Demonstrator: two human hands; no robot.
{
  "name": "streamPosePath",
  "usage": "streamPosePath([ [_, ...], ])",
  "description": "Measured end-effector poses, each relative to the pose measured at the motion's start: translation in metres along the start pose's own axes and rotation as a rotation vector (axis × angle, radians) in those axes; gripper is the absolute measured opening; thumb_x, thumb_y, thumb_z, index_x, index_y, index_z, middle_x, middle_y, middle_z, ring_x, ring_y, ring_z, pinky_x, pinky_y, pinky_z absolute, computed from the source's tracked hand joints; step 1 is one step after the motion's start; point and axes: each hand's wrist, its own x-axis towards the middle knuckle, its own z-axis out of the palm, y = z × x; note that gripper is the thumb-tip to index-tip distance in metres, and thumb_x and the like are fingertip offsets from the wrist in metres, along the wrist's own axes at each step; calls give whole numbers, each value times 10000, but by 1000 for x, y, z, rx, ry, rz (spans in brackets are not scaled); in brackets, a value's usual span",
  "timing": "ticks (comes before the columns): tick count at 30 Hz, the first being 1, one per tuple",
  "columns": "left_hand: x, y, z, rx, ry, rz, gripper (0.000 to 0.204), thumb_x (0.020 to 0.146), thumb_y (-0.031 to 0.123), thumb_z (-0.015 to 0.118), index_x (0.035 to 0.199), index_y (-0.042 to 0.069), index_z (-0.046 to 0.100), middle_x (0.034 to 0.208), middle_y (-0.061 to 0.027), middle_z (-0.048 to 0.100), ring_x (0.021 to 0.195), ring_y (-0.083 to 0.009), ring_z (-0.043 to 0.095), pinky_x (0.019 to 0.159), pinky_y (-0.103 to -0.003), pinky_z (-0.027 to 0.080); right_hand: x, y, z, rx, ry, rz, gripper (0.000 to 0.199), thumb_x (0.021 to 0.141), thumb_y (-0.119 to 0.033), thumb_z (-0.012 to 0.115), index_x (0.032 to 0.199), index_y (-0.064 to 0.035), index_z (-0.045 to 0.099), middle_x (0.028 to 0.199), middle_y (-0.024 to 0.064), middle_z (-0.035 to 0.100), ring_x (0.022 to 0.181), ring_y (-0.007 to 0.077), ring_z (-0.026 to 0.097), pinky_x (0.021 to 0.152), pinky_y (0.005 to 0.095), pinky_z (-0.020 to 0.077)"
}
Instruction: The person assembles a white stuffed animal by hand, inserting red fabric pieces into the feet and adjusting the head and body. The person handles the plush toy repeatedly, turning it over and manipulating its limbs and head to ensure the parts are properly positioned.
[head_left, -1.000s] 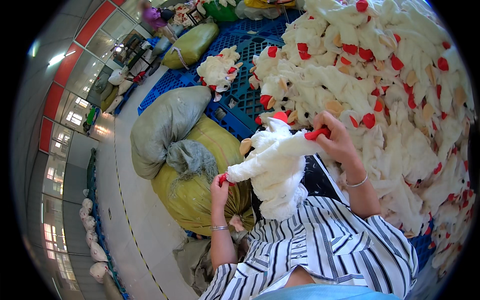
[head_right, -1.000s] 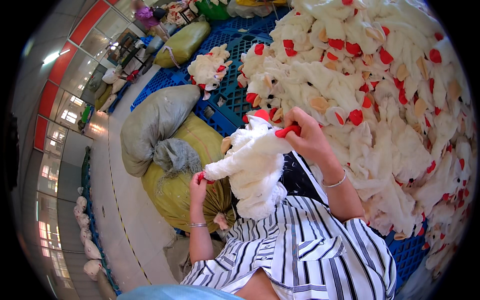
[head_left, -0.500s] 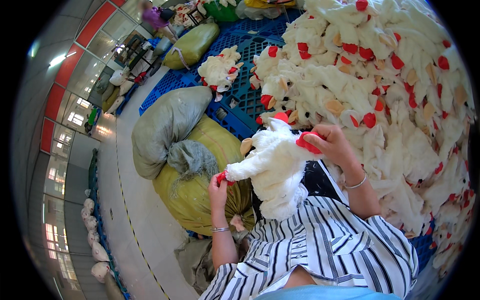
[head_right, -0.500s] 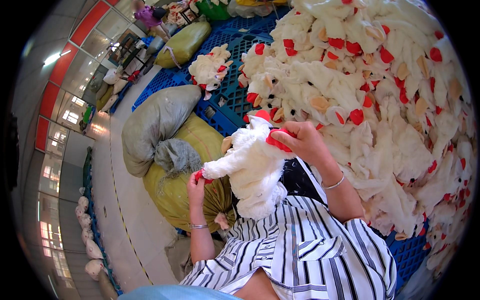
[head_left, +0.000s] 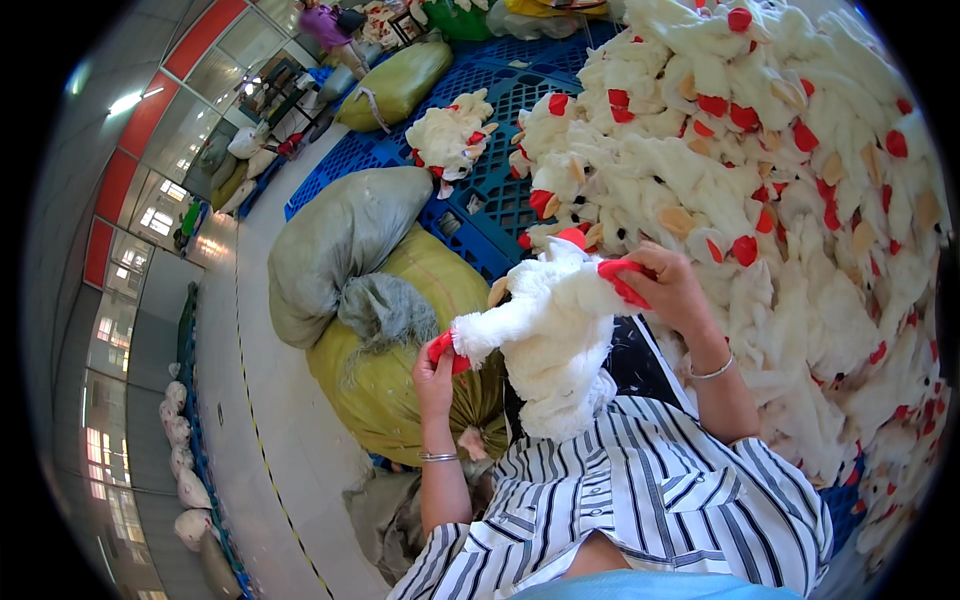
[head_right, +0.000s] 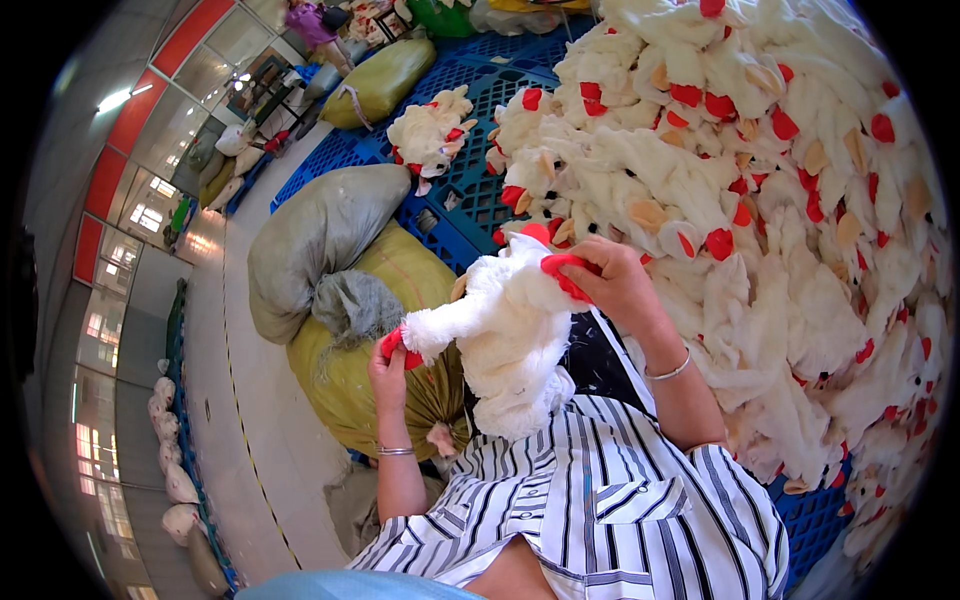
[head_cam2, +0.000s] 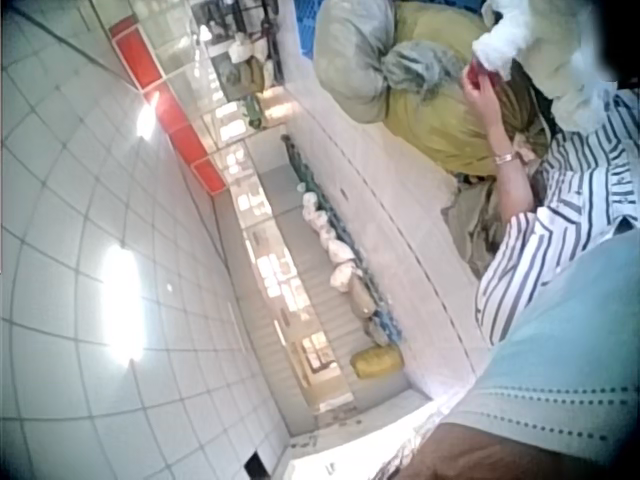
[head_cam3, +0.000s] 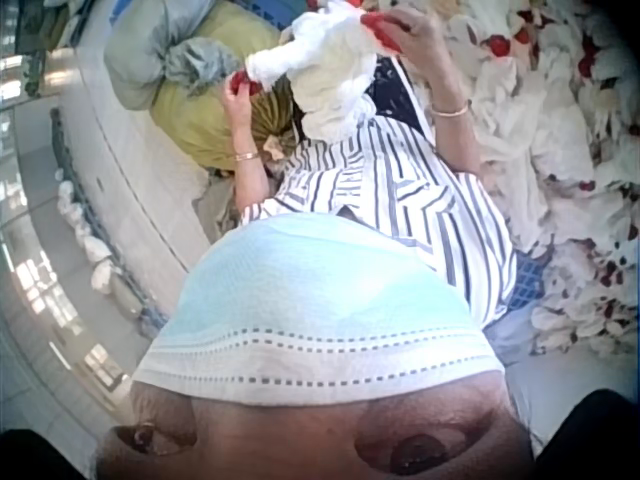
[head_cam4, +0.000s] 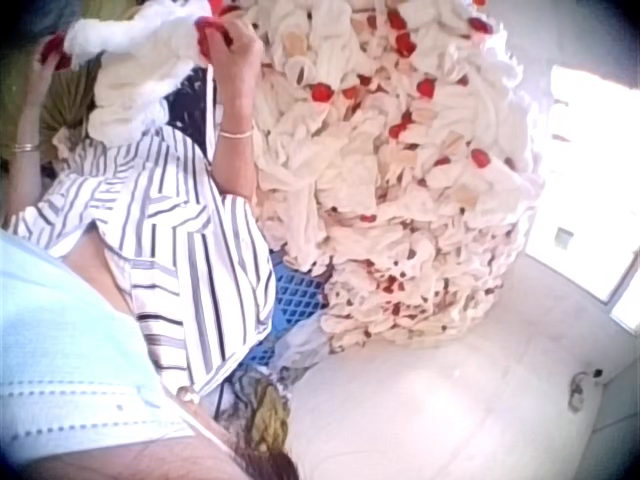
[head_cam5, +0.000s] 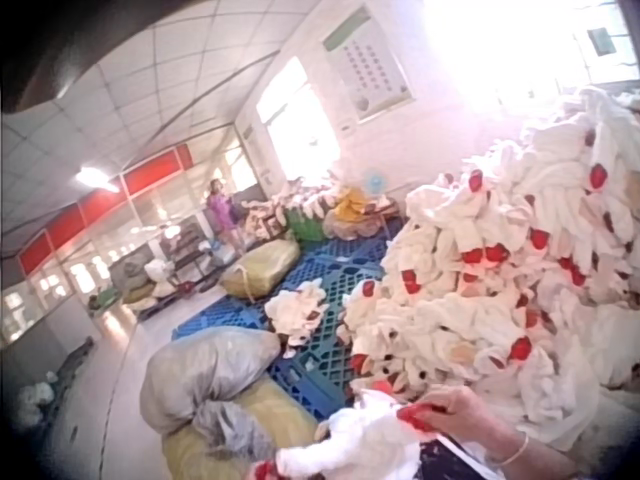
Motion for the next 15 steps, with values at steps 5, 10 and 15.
streamPosePath([
  [5, -6, 17, 6, -19, -21, -42, 199, 969, 114, 593, 1126, 16, 666, 1018, -31, 686, 867, -99, 636, 777, -256, 531, 2, -2, 3, 22, -36, -6, 181, 830, 65, 524, 957, 19, 646, 877, 85, 596, 759, 141, 574, 674, 264, 468],
  [10, -12, 28, 13, 0, -121, -100, 171, 943, 164, 655, 1026, 20, 698, 889, 8, 675, 769, -62, 612, 672, -230, 511, 0, -5, 10, 88, -118, 52, 172, 805, 91, 474, 898, 15, 597, 838, 87, 572, 716, 147, 551, 651, 271, 454],
  [15, -18, 61, 52, 53, -311, -75, 144, 930, 151, 664, 976, 17, 691, 852, 30, 639, 760, -43, 559, 681, -220, 474, -12, -20, 42, 164, -365, 64, 244, 805, 35, 528, 1038, -20, 573, 824, 54, 562, 686, 104, 557, 609, 261, 457],
])
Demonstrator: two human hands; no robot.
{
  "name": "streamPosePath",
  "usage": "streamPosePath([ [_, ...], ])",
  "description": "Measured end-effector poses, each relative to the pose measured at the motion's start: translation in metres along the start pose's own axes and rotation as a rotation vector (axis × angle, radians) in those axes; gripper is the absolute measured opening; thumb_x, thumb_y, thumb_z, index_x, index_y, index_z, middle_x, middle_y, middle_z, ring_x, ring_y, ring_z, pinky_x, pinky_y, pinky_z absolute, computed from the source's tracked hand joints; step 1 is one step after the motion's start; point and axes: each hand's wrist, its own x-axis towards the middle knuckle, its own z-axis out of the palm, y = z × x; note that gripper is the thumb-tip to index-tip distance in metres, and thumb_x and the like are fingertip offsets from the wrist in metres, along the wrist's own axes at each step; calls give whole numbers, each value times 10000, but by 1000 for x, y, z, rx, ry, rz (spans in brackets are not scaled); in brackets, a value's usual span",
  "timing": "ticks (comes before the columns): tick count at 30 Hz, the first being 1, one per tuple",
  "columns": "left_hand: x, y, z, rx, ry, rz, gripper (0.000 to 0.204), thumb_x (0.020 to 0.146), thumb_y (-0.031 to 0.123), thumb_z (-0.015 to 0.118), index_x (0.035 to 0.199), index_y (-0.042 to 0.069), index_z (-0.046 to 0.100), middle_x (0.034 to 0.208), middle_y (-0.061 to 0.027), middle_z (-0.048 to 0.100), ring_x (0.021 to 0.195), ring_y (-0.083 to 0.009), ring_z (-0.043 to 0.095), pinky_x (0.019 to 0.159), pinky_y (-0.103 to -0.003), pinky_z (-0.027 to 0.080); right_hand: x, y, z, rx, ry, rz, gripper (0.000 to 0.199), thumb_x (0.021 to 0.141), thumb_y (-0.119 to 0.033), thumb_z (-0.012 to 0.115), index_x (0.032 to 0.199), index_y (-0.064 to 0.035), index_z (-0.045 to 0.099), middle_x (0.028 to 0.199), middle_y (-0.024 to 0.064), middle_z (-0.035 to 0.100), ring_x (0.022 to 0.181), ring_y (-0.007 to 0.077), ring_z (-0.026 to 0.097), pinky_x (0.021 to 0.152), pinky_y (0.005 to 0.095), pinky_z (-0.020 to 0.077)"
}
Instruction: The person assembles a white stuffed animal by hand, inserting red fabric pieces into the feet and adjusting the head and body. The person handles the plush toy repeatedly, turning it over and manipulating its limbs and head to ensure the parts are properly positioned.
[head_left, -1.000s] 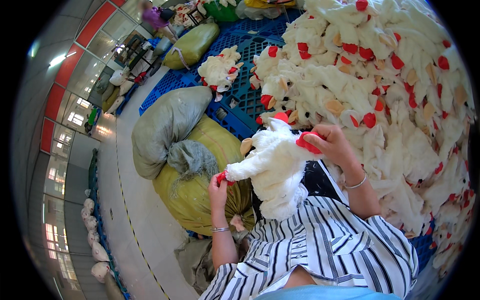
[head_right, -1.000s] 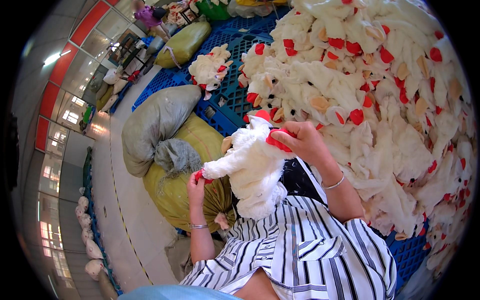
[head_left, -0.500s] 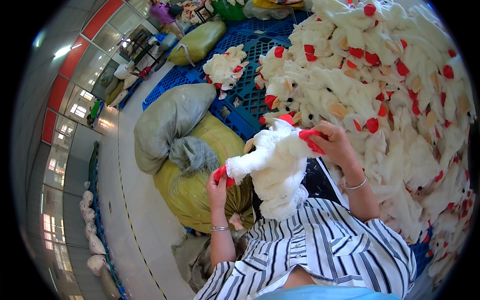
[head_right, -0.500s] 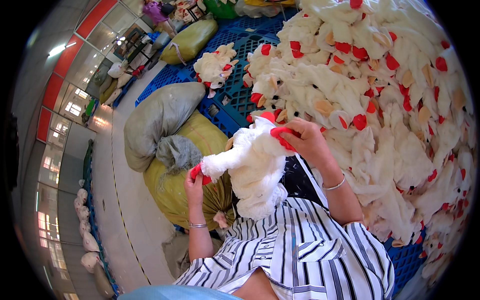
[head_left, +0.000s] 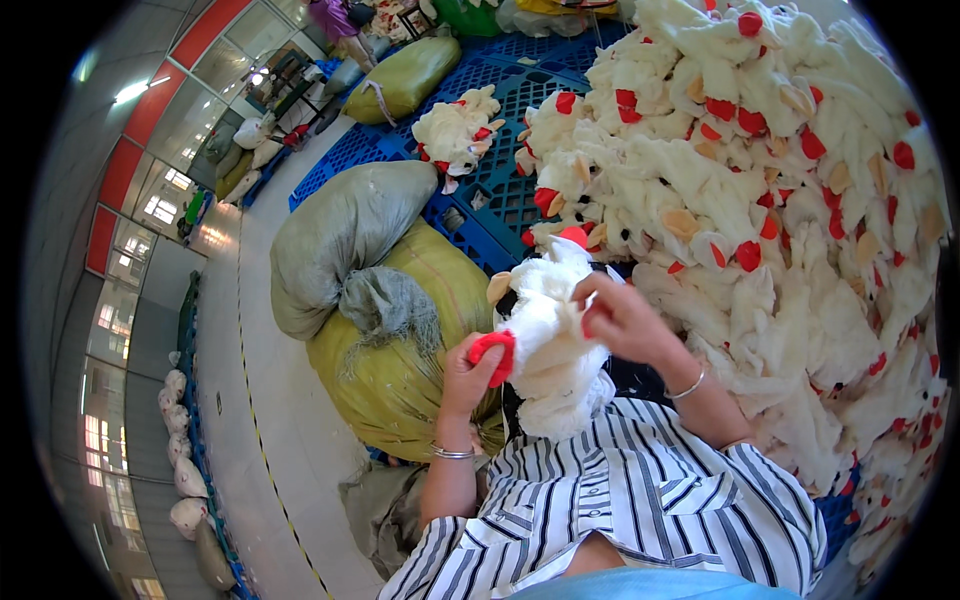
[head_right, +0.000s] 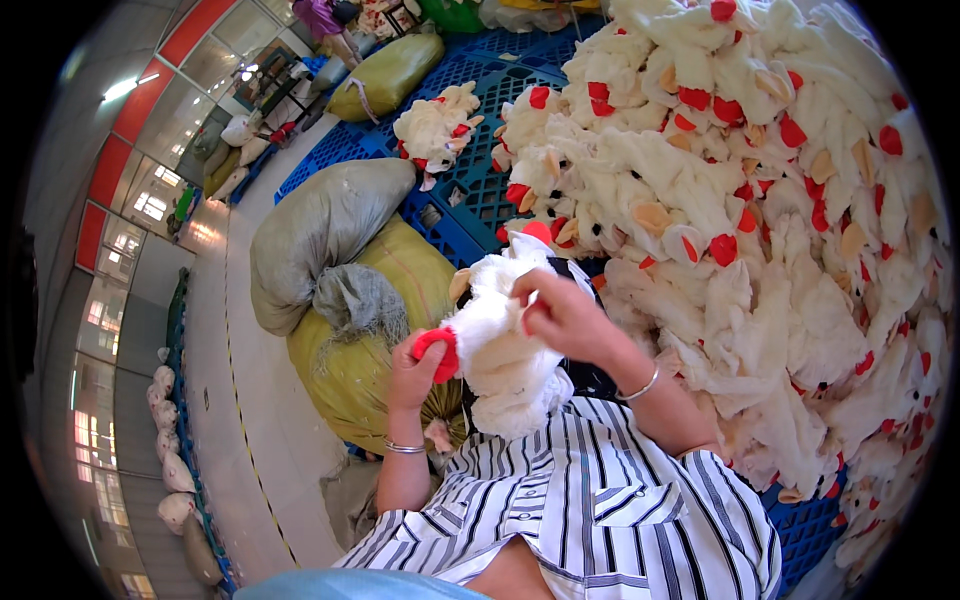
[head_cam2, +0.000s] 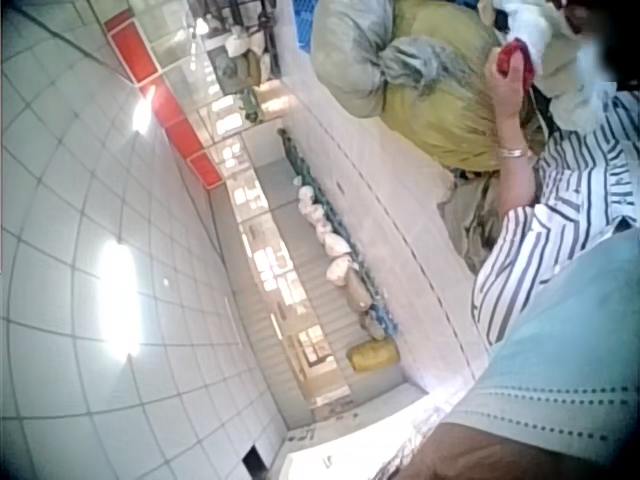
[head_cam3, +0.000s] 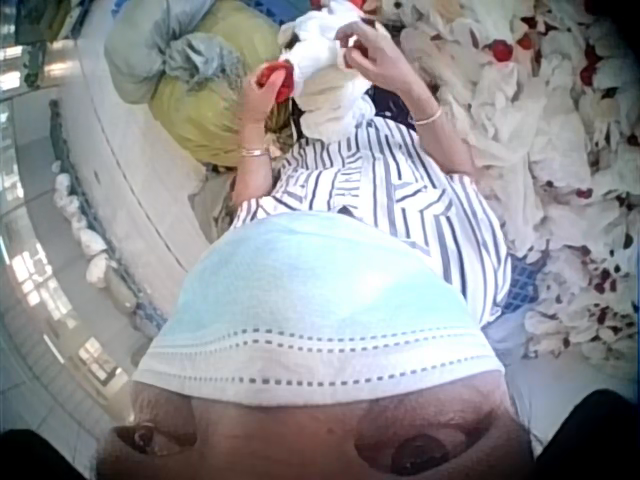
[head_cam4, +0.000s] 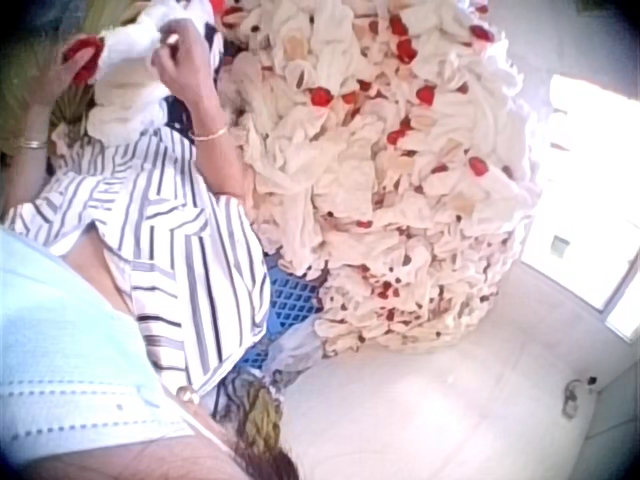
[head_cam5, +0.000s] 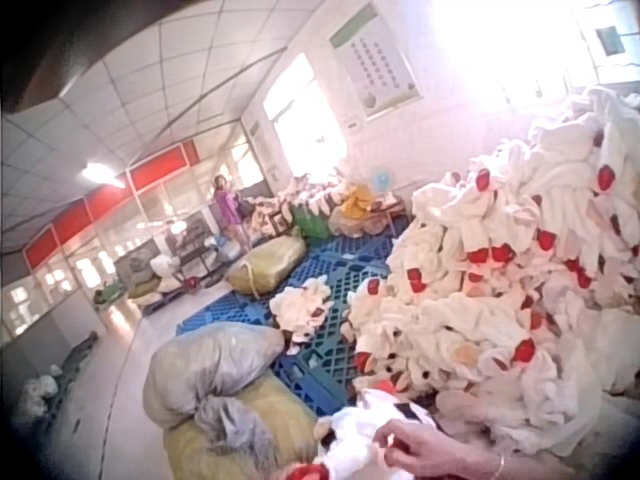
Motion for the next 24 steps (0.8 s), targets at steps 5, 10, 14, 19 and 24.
streamPosePath([
  [5, 8, 38, 41, -17, -170, -16, 134, 922, 168, 675, 939, 35, 673, 817, 47, 608, 718, -51, 528, 646, -223, 449, 5, 5, 41, -92, -92, -186, 268, 810, -102, 738, 1029, -7, 614, 799, 96, 595, 649, 184, 570, 616, 281, 470],
  [10, 9, 29, 36, -49, -335, 82, 216, 904, 132, 687, 1074, 27, 608, 1008, 14, 579, 877, -65, 532, 807, -231, 457, 7, 6, 29, -53, 17, -156, 133, 841, -95, 703, 867, 9, 624, 712, 81, 555, 625, 171, 541, 569, 301, 431],
  [14, 8, 18, 35, -15, -300, 93, 191, 874, 85, 659, 1044, 24, 597, 964, 21, 565, 868, -46, 520, 750, -212, 449, 6, 12, 25, -65, 11, -182, 112, 857, -77, 668, 834, 25, 631, 698, 79, 536, 615, 164, 528, 562, 293, 423],
  [19, 7, 24, 39, -105, -246, 45, 149, 888, 56, 642, 1025, 23, 596, 966, 18, 572, 852, -48, 534, 765, -211, 466, 4, 11, 25, -95, 45, -176, 96, 835, -58, 660, 862, 35, 659, 739, 77, 540, 630, 164, 525, 569, 294, 423],
  [24, 8, 25, 40, -110, -213, 77, 145, 906, 83, 661, 1029, 30, 605, 950, 26, 585, 819, -43, 533, 740, -203, 461, 4, 8, 25, -97, 91, -173, 109, 803, -45, 678, 892, 16, 669, 788, 69, 541, 660, 165, 540, 593, 280, 434],
])
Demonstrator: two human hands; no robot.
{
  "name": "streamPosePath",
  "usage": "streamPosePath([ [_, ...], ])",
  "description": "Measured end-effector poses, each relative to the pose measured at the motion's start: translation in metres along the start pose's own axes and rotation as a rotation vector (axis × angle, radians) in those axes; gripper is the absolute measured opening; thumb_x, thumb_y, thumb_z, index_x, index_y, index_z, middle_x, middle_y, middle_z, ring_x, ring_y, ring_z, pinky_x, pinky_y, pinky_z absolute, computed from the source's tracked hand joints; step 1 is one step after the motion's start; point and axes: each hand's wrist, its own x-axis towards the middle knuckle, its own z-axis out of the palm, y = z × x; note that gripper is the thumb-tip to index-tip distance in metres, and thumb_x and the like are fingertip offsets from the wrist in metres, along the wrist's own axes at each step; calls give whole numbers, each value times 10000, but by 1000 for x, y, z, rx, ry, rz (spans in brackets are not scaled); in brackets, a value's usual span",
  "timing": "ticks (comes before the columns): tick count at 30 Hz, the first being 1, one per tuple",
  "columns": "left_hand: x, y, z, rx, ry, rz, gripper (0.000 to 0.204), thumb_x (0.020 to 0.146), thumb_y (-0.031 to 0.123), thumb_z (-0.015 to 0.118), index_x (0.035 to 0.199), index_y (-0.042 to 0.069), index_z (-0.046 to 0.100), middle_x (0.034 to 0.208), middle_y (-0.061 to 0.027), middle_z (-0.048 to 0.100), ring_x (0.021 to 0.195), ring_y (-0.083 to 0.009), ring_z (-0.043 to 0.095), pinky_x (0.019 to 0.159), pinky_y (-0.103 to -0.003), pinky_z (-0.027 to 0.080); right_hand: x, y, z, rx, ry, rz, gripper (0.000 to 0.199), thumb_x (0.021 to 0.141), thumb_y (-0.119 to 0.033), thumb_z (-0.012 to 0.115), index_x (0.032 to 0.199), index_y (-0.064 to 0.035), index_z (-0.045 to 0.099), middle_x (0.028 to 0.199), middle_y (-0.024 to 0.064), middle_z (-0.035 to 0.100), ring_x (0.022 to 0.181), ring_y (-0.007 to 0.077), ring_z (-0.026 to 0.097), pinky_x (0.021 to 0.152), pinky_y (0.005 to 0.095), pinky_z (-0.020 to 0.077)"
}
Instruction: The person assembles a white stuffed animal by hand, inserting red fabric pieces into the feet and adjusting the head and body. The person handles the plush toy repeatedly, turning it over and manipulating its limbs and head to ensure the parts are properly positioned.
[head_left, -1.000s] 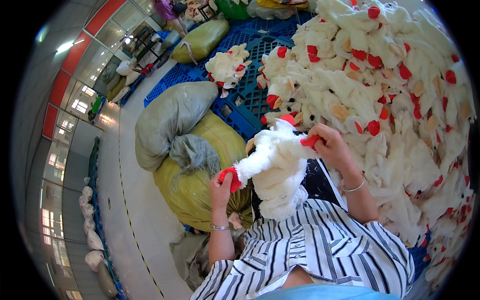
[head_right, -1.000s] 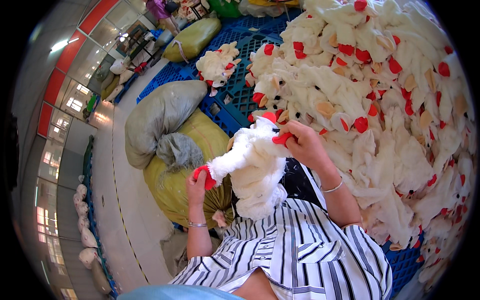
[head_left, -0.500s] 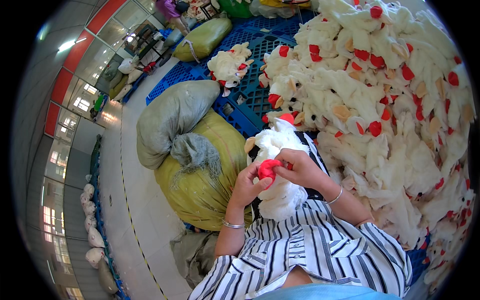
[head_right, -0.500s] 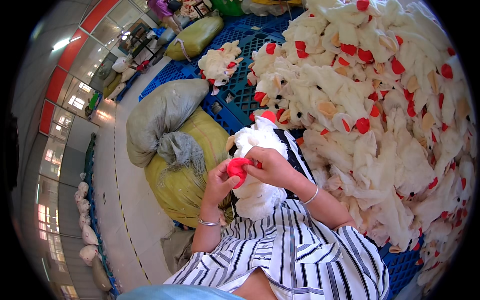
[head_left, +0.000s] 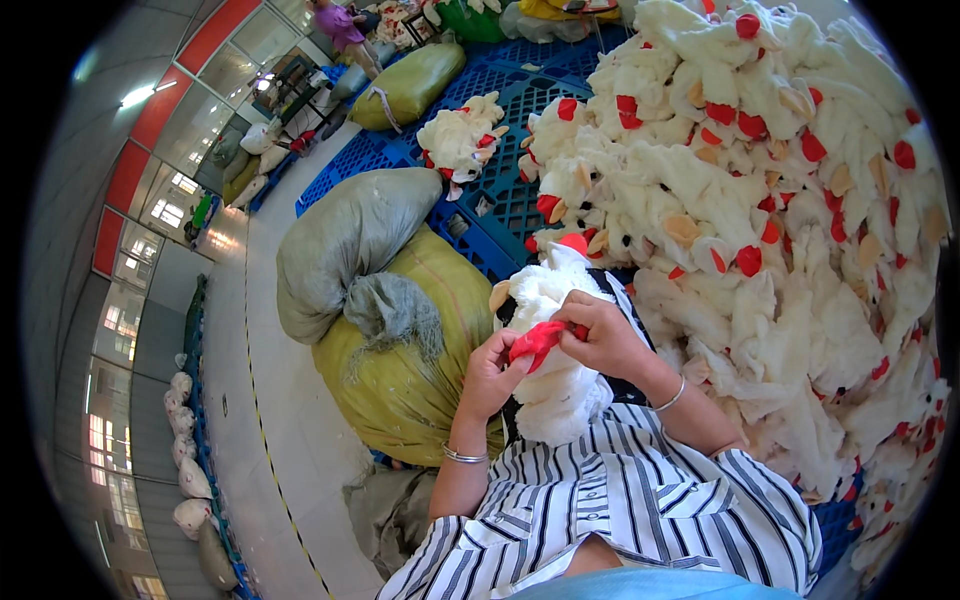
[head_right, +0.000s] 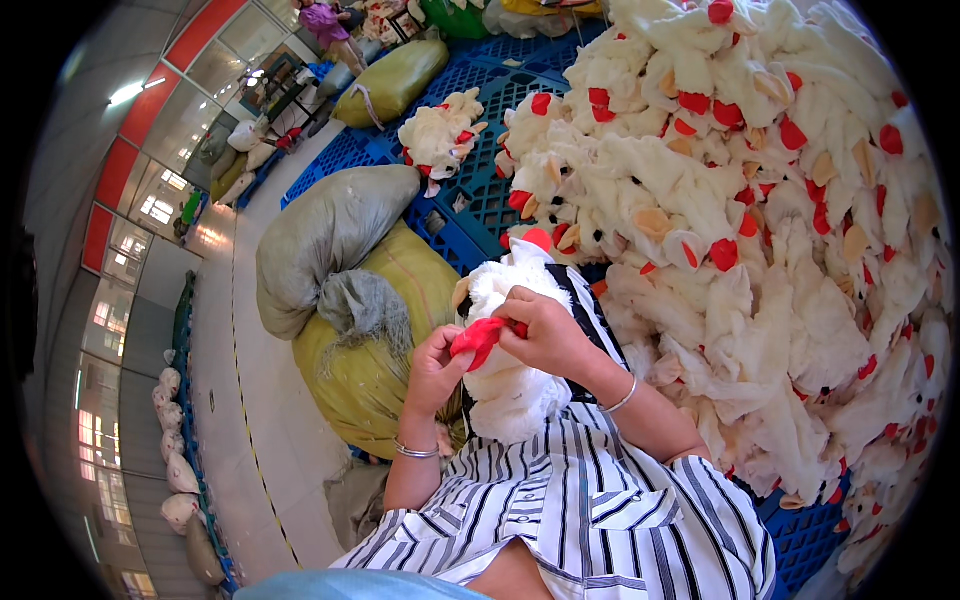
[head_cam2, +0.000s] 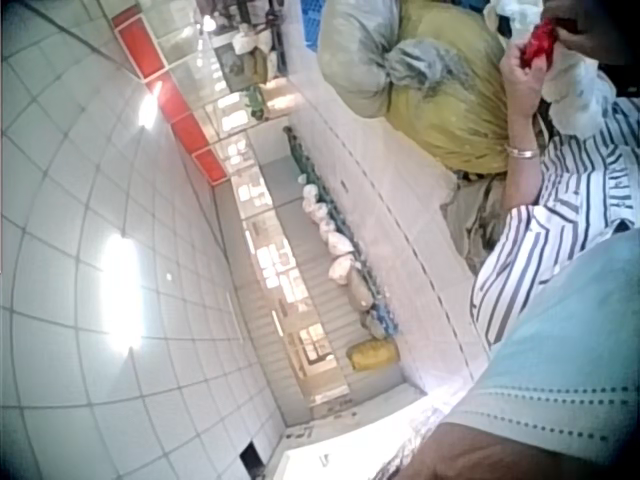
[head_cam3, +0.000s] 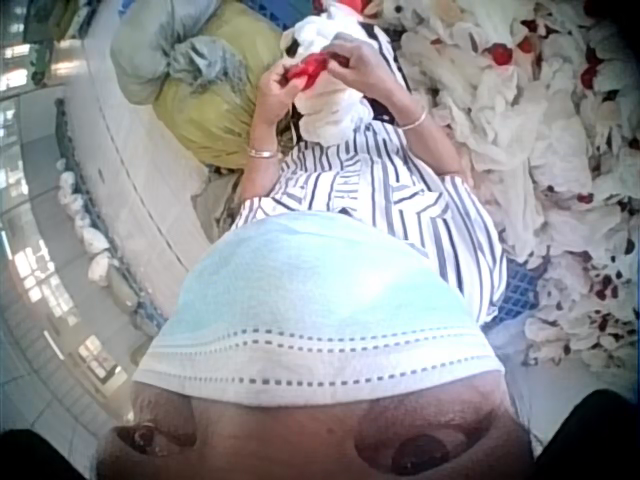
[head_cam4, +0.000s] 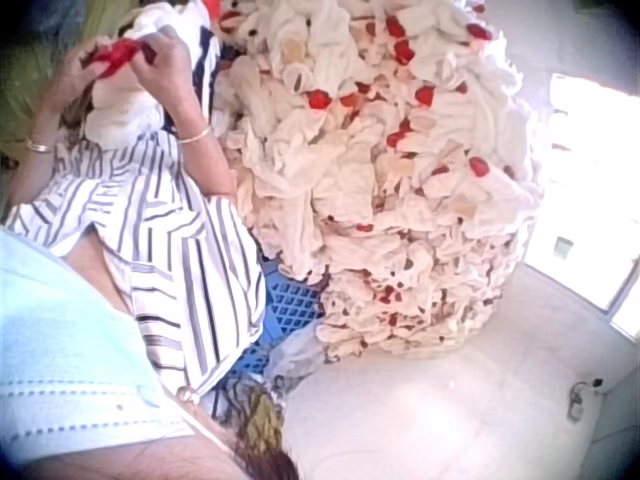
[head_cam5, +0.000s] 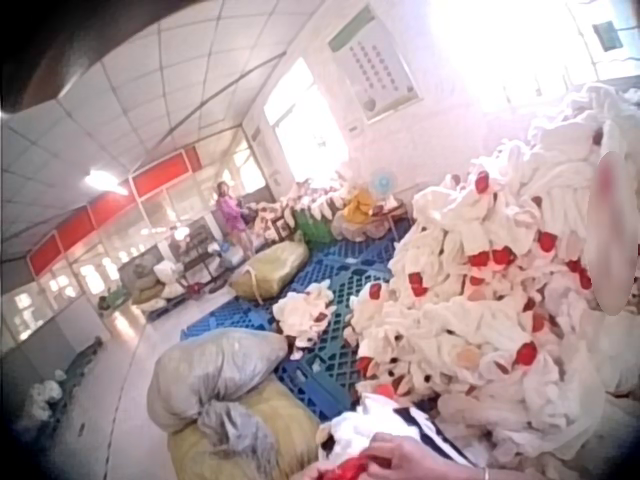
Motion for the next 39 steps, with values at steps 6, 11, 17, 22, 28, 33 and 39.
streamPosePath([
  [6, -2, -4, 1, 61, -45, -118, 169, 894, 106, 687, 1025, 32, 610, 888, 42, 591, 756, -29, 510, 674, -198, 438, 0, -11, -3, -47, -62, -26, 138, 775, -15, 678, 911, -2, 660, 810, 69, 567, 666, 170, 570, 632, 275, 472],
  [11, 0, 16, 9, 257, -198, -206, 223, 861, 141, 713, 1028, 26, 620, 869, 30, 586, 732, -34, 502, 654, -212, 437, -1, 4, -7, -116, -12, -76, 140, 773, -16, 661, 912, -3, 665, 830, 91, 615, 683, 209, 608, 629, 300, 489],
  [17, -5, 2, 2, 270, -270, -223, 206, 855, 121, 691, 1022, 24, 621, 873, 18, 601, 726, -47, 518, 657, -227, 452, 2, -1, -27, -198, -340, 39, 194, 785, -59, 657, 974, -15, 666, 787, 101, 622, 684, 240, 615, 621, 333, 490],
  [22, 11, 9, 7, -39, 286, -120, 149, 881, 90, 653, 1003, 8, 623, 878, 5, 614, 739, -50, 539, 648, -211, 456, 8, -7, -31, -209, 94, -83, 194, 801, -135, 749, 864, -7, 618, 679, 76, 577, 602, 194, 570, 571, 299, 462],
  [28, 12, -1, 29, 18, 127, -50, 140, 876, 57, 689, 949, 25, 574, 864, 16, 601, 758, -54, 563, 694, -205, 486, -4, -9, 4, 101, -190, 205, 368, 840, -316, 763, 771, 21, 634, 639, 90, 631, 555, 132, 584, 513, 286, 446],
  [33, 5, -3, 31, -3, -5, -146, 247, 905, 46, 667, 1135, 12, 583, 960, -38, 661, 833, -90, 647, 753, -247, 528, -12, 3, 15, 109, -56, 297, 342, 840, -295, 727, 805, 29, 623, 638, 133, 637, 557, 190, 619, 532, 319, 475],
  [39, 5, -7, 14, 7, -32, -205, 140, 956, 71, 602, 1084, 16, 615, 816, -17, 657, 711, -82, 632, 601, -203, 470, -14, 8, 10, -68, -81, 228, 177, 806, -137, 628, 818, 39, 609, 624, 154, 618, 549, 223, 604, 548, 332, 482],
])
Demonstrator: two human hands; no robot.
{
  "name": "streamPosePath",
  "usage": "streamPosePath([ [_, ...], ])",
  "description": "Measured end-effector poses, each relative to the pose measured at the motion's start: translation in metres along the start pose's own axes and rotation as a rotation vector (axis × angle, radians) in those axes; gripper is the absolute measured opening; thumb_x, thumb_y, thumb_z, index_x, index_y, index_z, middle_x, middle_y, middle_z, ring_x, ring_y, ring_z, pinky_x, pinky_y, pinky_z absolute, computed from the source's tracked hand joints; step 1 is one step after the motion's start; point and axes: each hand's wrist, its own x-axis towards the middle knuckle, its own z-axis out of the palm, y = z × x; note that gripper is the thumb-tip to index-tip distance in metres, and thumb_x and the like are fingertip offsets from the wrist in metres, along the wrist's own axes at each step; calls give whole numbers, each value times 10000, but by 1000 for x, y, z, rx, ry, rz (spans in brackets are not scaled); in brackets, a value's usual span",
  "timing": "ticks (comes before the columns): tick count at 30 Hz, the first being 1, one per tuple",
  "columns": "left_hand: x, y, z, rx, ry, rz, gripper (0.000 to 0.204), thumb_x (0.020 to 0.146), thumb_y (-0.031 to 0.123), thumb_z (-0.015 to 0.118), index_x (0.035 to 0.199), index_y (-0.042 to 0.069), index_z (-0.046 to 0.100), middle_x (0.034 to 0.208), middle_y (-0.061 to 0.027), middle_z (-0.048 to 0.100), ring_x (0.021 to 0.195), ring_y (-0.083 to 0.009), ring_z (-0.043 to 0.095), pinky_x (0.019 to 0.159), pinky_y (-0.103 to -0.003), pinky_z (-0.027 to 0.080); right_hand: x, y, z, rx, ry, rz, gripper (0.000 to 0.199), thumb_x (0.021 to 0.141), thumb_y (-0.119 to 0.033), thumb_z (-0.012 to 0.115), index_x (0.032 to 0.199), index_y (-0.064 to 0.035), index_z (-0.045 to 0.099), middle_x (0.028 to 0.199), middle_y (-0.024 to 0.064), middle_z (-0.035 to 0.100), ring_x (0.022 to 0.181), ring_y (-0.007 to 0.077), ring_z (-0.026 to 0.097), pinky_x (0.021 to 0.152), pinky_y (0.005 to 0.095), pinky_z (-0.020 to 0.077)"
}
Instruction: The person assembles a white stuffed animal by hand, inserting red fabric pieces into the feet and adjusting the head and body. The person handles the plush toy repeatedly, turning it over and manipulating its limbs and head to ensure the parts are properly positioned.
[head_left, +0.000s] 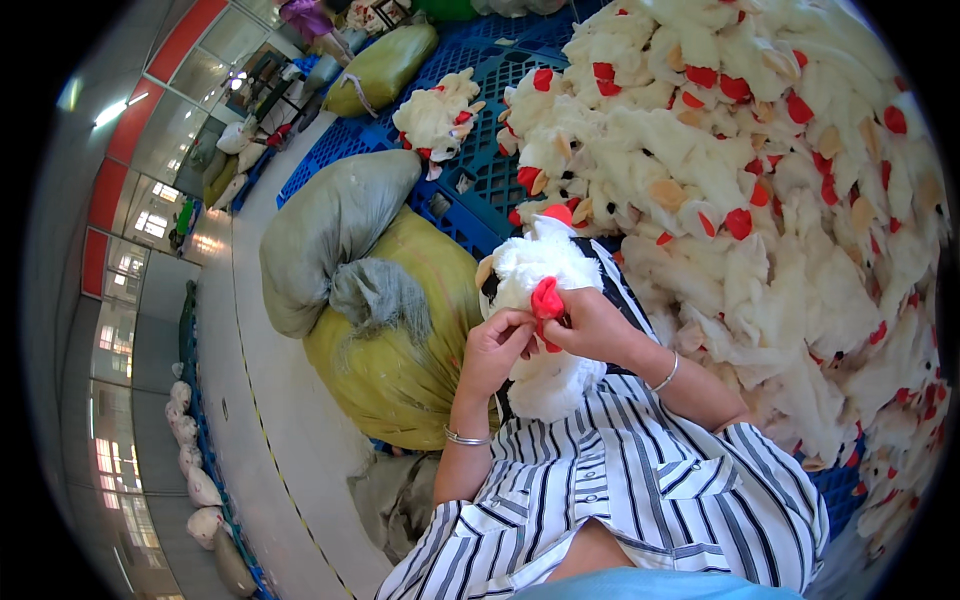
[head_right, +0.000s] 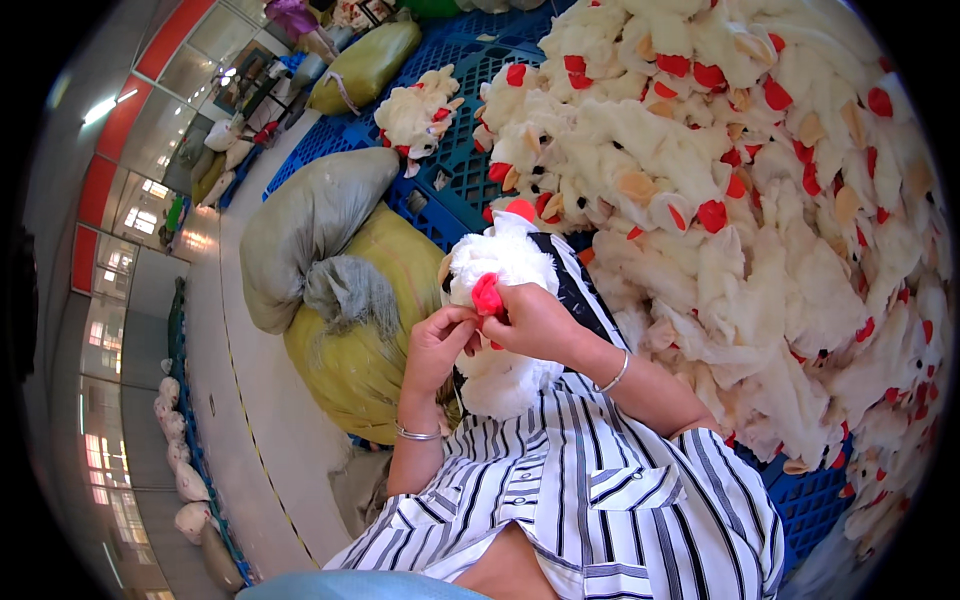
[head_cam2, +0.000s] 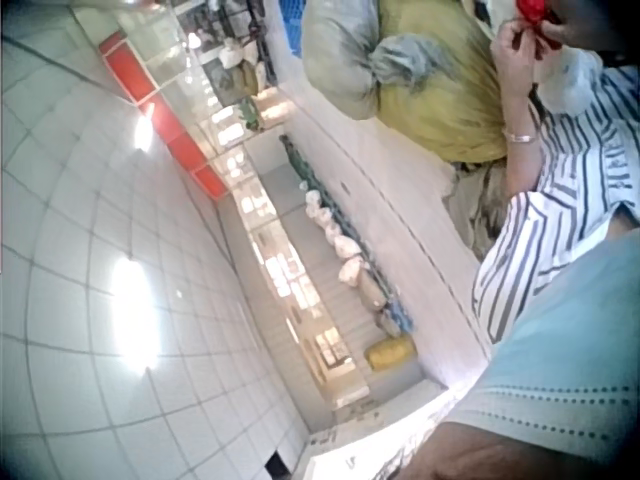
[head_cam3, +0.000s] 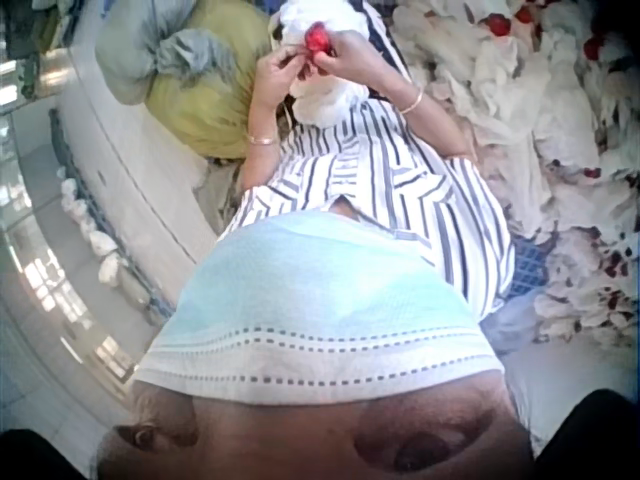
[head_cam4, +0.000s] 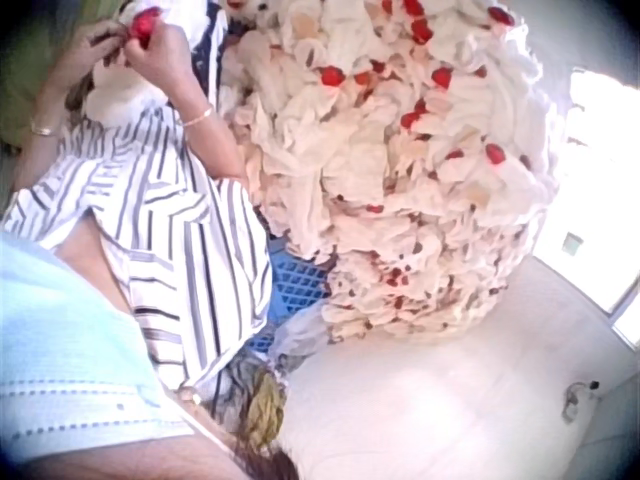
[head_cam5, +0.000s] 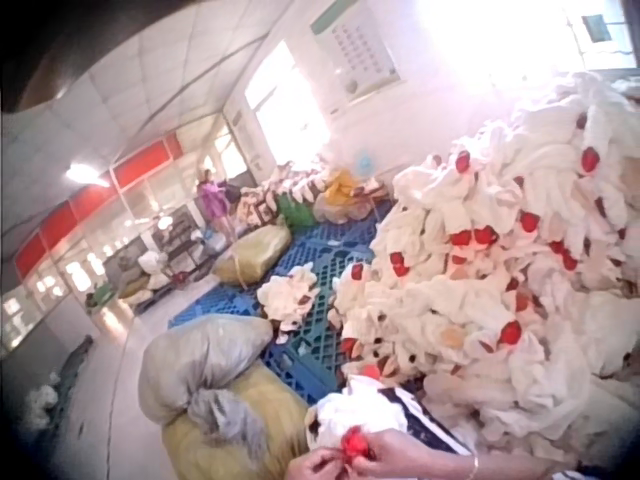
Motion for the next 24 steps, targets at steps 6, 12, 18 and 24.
streamPosePath([
  [6, 0, 8, 13, -77, 112, 17, 136, 967, 93, 593, 1081, 24, 621, 771, -9, 653, 607, -66, 590, 532, -204, 463, 1, -3, 1, 91, 27, -50, 194, 828, -141, 638, 800, 45, 590, 648, 196, 622, 571, 306, 635, 554, 374, 496],
  [12, -1, 2, 7, -49, 114, 38, 164, 991, 163, 580, 1090, 34, 593, 779, -17, 656, 603, -56, 586, 508, -189, 453, 0, -7, 0, 137, -20, -32, 192, 859, -140, 644, 832, 45, 601, 675, 181, 640, 582, 276, 645, 565, 353, 497],
  [18, -1, 4, 15, -236, 250, 106, 146, 1007, 165, 544, 1080, 42, 569, 868, -50, 683, 671, -91, 648, 535, -177, 490, 1, -9, -7, -16, 16, 9, 169, 816, -104, 670, 901, 32, 617, 734, 133, 651, 604, 176, 594, 584, 303, 487],
  [24, 0, 0, 21, -105, 238, 115, 121, 964, 116, 616, 1037, 22, 597, 896, -31, 679, 755, -77, 654, 644, -217, 531, 4, -4, 1, -27, 188, -92, 164, 806, -79, 666, 926, 30, 642, 773, 115, 643, 620, 165, 597, 585, 287, 486],
])
